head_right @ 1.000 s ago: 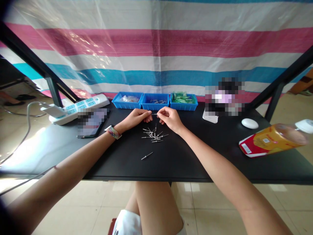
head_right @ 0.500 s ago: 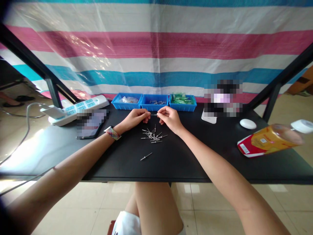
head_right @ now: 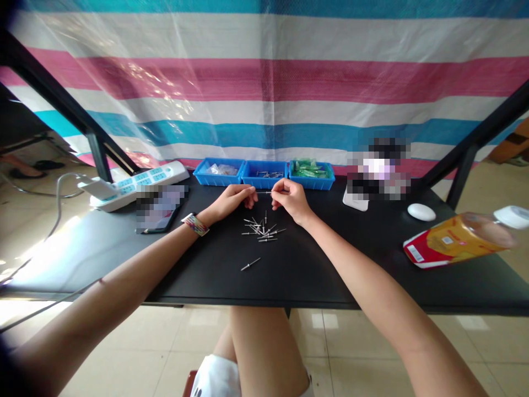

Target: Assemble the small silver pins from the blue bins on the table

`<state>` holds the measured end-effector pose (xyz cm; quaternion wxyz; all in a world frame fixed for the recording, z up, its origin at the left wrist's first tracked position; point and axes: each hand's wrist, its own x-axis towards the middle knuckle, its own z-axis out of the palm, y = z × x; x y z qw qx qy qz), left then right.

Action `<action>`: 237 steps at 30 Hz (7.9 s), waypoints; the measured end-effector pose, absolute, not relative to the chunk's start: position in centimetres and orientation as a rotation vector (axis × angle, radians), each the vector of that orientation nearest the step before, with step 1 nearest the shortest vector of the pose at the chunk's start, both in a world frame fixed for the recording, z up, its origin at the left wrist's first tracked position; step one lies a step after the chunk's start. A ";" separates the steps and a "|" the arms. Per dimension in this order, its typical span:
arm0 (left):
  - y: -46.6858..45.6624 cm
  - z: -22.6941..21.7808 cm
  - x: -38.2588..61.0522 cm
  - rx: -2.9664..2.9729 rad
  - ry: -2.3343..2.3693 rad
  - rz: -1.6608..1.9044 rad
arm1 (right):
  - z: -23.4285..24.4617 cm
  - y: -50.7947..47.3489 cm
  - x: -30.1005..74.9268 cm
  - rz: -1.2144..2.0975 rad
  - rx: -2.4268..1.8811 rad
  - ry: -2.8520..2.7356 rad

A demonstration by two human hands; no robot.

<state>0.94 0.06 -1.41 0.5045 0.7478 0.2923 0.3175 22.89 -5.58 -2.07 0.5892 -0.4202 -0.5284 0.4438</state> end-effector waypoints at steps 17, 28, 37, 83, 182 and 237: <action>0.3 -1.7 0.9 1.789 0.682 0.750 | -0.2 -6.4 24.4 1.029 -1.199 -1.754; 0.4 -1.6 0.9 1.828 0.673 0.750 | -1.1 -7.3 23.8 0.443 -1.393 -2.174; -0.1 -1.6 0.9 1.845 0.621 0.786 | -2.3 -6.1 23.4 0.737 -1.199 -1.784; 0.0 -1.3 1.0 1.826 0.684 0.749 | -1.4 -5.4 23.0 0.876 -1.057 -1.332; 0.1 -1.4 1.0 1.888 0.699 0.768 | -1.9 -6.4 22.6 1.005 -1.033 -1.296; 0.3 -1.4 0.9 1.795 0.700 0.756 | -0.5 -9.8 19.8 0.202 -1.381 -2.246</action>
